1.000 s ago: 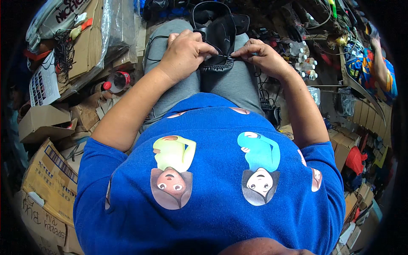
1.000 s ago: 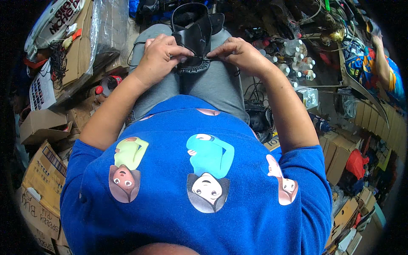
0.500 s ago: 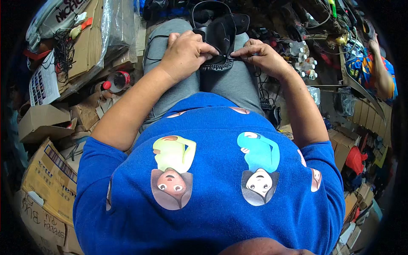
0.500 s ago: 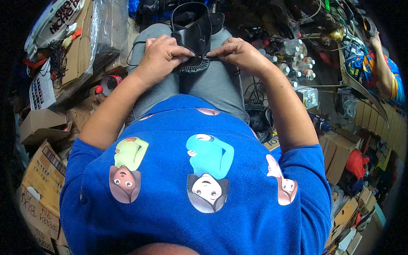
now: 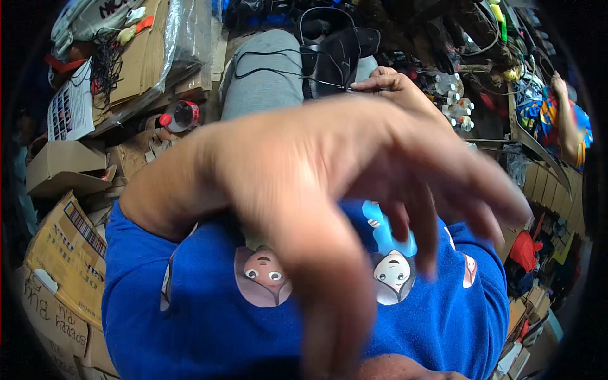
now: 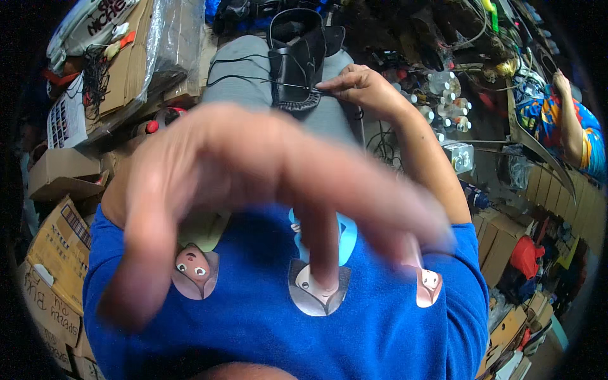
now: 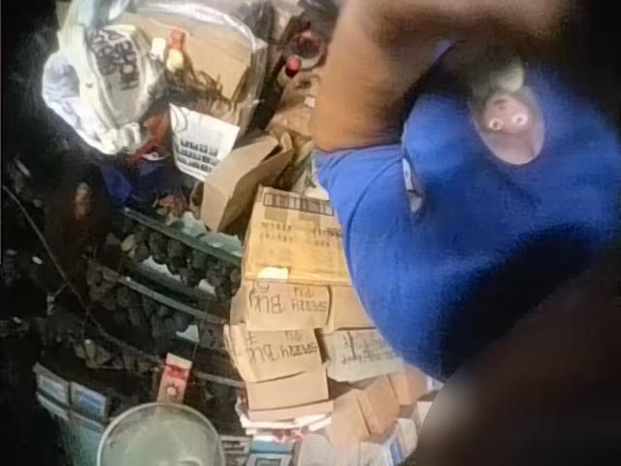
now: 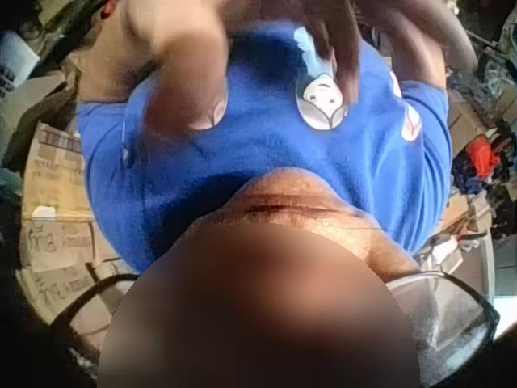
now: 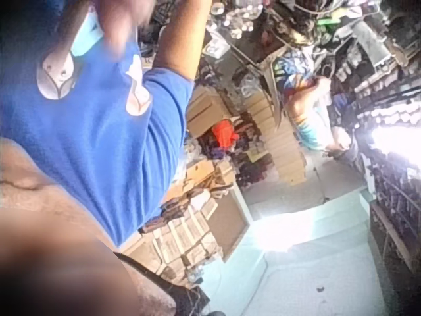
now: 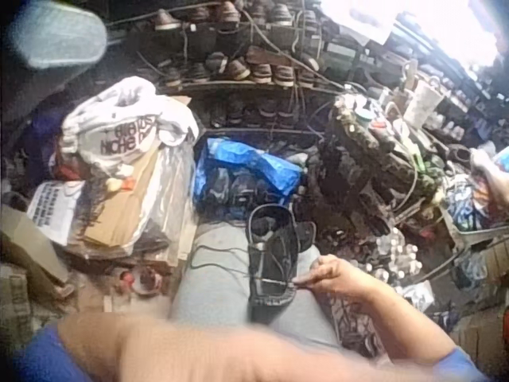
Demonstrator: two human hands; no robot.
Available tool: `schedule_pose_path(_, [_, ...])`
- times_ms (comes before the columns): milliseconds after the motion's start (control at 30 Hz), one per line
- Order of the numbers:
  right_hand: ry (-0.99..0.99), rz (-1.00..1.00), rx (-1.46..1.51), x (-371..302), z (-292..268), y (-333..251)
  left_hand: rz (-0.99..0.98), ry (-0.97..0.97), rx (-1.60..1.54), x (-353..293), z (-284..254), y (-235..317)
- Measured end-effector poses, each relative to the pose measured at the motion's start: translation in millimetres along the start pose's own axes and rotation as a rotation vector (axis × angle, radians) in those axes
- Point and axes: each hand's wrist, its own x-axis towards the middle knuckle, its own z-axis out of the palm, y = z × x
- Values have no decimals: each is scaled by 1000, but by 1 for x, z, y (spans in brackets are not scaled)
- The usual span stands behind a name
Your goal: Stitching the edge of a black leather shoe part using a needle and thread.
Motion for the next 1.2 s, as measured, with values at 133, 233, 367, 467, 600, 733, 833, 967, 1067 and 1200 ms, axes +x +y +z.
schedule_pose_path(133, [22,25,30,0,5,9,27,16,10,3,5,-2])
schedule_pose_path(233, [26,22,18,-1,4,7,46,28,32,4,18,-4])
schedule_pose_path(367, [33,58,33,-5,5,0,81,12,53,12,13,0])
schedule_pose_path(467, [27,64,52,-3,4,-1,114,4,76,11,28,0])
schedule_pose_path(600, [32,80,46,-8,-2,2,165,-44,85,15,19,9])
schedule_pose_path(733, [25,32,70,4,4,8,206,-45,159,10,25,17])
schedule_pose_path(833, [17,2,34,10,3,1,244,-76,248,26,44,3])
schedule_pose_path(967, [63,-61,-90,2,1,2,203,-148,412,42,46,1])
schedule_pose_path(1067, [79,-36,-80,-10,0,9,41,-270,568,43,44,3])
schedule_pose_path(1200, [45,53,-21,-11,2,-1,-130,-452,680,39,37,2])
